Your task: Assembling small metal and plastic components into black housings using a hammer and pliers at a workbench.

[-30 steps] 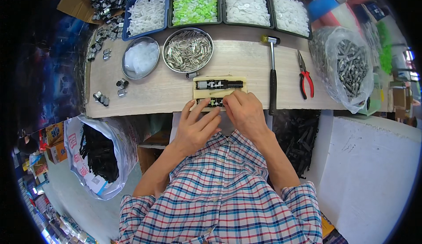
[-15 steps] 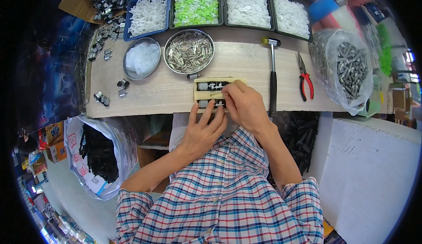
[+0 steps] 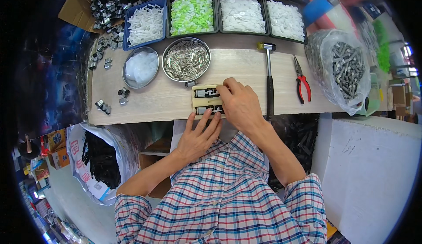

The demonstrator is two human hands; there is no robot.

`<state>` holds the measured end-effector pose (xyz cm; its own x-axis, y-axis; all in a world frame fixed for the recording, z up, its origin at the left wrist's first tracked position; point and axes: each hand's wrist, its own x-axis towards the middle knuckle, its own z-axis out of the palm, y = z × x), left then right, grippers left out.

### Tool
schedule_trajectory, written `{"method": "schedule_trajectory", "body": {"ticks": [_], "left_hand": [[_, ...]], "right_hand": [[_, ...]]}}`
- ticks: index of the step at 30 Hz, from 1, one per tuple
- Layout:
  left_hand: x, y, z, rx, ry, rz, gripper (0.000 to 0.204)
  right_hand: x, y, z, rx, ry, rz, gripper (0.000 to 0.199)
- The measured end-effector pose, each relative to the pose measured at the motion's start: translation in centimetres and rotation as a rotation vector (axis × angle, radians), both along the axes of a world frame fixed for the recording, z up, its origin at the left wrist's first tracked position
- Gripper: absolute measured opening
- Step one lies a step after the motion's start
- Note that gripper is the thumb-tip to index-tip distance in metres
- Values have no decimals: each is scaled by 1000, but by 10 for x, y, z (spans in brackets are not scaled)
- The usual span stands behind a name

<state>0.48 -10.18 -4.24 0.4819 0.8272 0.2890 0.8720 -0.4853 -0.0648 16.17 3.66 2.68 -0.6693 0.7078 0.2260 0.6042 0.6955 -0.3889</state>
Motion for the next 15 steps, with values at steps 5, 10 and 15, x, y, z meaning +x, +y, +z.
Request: {"method": "schedule_trajectory", "body": {"ticks": [5,10,15], "left_hand": [[2,-4,-8,-9,64,20,48],[1,1,-21,30,150,21,50],[1,15,-30,146,159,36,53]], "right_hand": [[9,-30,7,-55,12,17,35],[16,-43,-1,-69,-8,31,39],[43,1,24,-86,293,-110,34]]}}
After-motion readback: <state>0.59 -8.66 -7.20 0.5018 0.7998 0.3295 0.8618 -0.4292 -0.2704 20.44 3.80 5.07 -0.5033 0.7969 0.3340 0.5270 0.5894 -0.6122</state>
